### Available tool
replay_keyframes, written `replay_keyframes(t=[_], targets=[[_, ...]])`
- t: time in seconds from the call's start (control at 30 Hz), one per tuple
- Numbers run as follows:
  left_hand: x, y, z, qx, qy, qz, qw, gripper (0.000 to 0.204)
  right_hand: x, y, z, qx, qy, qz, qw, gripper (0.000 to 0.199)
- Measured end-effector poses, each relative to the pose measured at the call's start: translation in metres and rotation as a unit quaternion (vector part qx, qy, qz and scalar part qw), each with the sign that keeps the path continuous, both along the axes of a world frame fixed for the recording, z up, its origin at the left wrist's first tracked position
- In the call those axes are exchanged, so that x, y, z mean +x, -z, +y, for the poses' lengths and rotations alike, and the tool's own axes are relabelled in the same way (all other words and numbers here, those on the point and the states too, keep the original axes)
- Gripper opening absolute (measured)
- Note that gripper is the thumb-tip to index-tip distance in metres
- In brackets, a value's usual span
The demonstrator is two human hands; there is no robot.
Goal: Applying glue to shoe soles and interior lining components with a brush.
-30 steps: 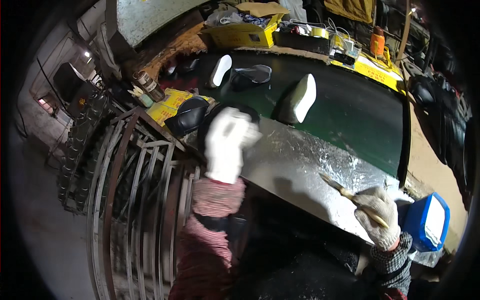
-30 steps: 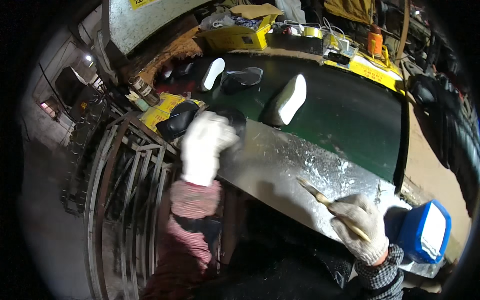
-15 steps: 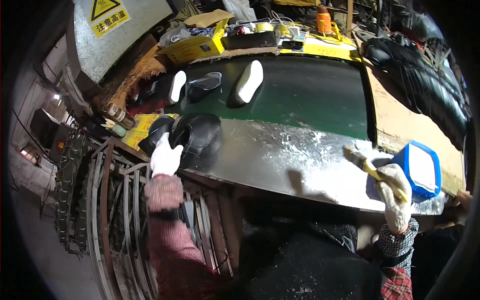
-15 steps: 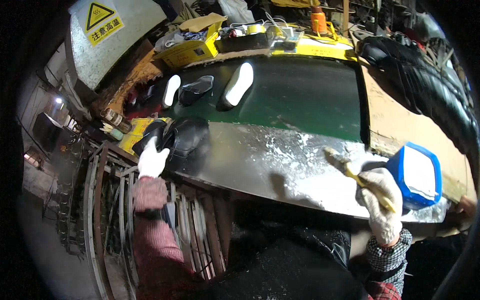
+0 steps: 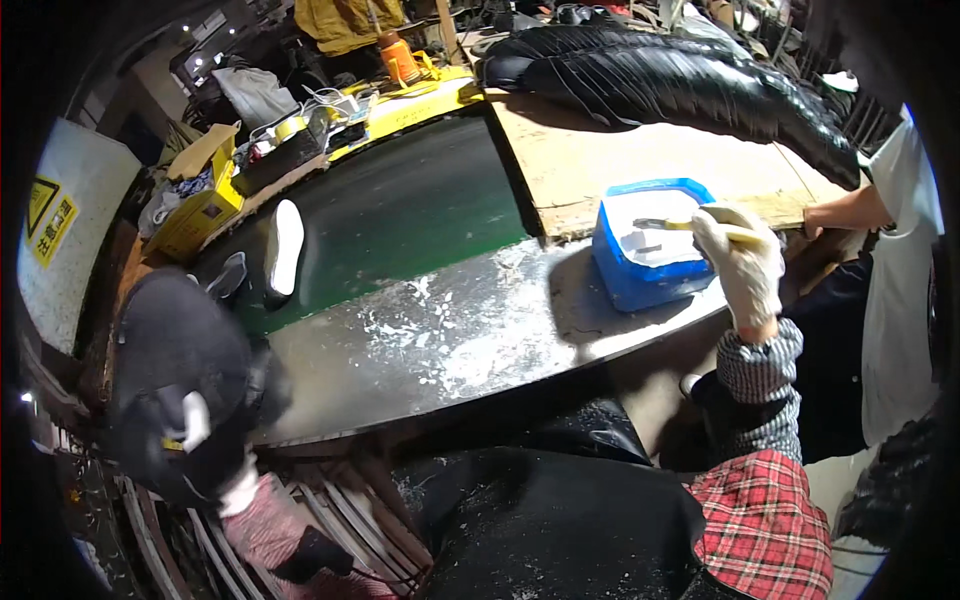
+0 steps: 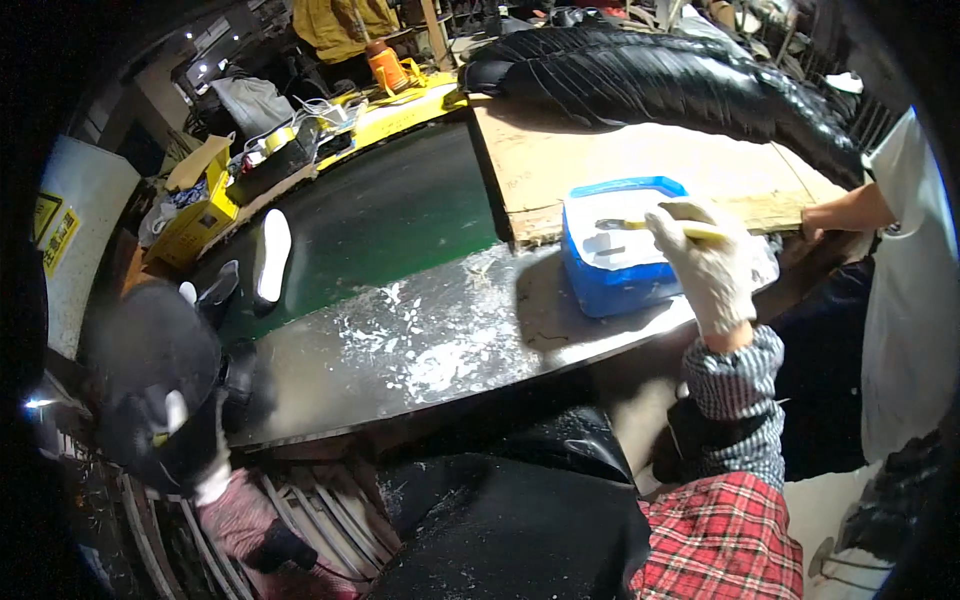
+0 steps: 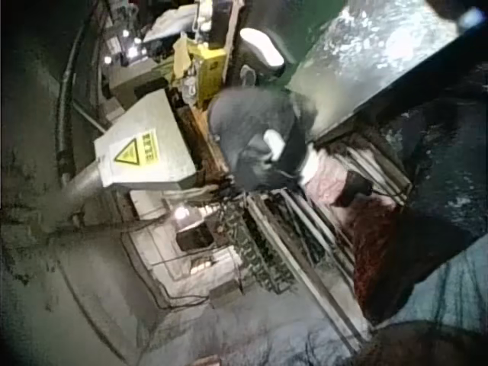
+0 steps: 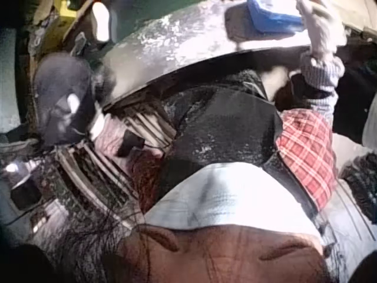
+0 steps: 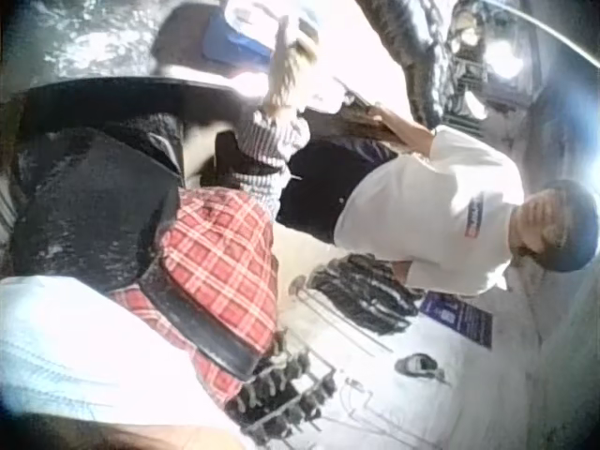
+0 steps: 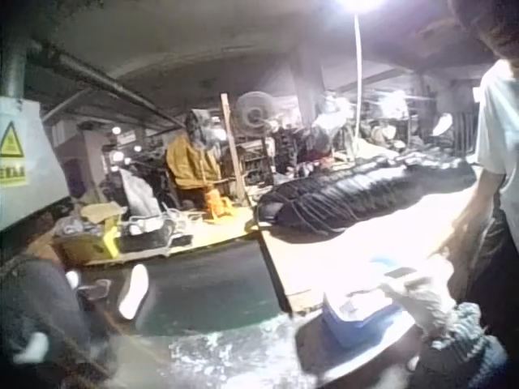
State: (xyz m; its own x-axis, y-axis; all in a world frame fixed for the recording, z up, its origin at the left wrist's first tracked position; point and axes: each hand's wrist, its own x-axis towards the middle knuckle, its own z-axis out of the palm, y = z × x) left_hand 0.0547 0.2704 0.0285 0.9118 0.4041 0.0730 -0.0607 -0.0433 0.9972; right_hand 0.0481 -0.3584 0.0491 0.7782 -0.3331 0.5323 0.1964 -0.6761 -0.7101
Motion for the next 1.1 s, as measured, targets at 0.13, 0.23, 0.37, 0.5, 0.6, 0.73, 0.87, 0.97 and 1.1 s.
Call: replay_keyframes(t=[0.13, 0.23, 0.37, 0.5, 0.6, 0.73, 0.87, 0.97, 1.1], targets=[[0.003, -0.007, -0.190, -0.145, -0.110, 0.056, 0.982, 0.033, 0.002, 0.015, -0.012, 0.028, -0.016, -0.013, 0.999, 0.017], [-0.019, 0.035, -0.191, -0.183, 0.067, 0.101, 0.976, 0.038, -0.023, 0.011, -0.019, -0.035, 0.027, -0.066, 0.997, 0.012], [-0.030, 0.078, -0.195, 0.041, 0.085, 0.178, 0.979, 0.030, -0.045, 0.025, -0.010, -0.125, 0.030, -0.072, 0.989, 0.006], [-0.046, 0.108, -0.183, -0.007, 0.029, 0.058, 0.998, 0.020, -0.015, 0.012, 0.090, 0.019, -0.175, -0.086, 0.981, 0.016], [-0.045, 0.109, -0.191, -0.037, 0.079, 0.046, 0.995, 0.020, 0.031, 0.032, 0.158, 0.094, -0.410, -0.149, 0.895, 0.026], [-0.052, 0.084, -0.194, 0.186, 0.073, 0.046, 0.979, 0.012, 0.061, 0.039, 0.197, 0.265, -0.447, 0.076, 0.851, 0.030], [-0.051, 0.103, -0.172, 0.169, 0.049, -0.010, 0.984, 0.016, 0.051, 0.066, 0.171, 0.354, -0.395, 0.224, 0.818, 0.027], [-0.041, 0.099, -0.181, -0.234, 0.025, 0.106, 0.966, 0.026, 0.022, 0.074, 0.157, 0.358, -0.306, 0.222, 0.853, 0.028], [-0.021, 0.085, -0.210, -0.257, 0.202, -0.053, 0.943, 0.025, 0.057, 0.036, 0.182, 0.273, -0.350, 0.080, 0.892, 0.021]])
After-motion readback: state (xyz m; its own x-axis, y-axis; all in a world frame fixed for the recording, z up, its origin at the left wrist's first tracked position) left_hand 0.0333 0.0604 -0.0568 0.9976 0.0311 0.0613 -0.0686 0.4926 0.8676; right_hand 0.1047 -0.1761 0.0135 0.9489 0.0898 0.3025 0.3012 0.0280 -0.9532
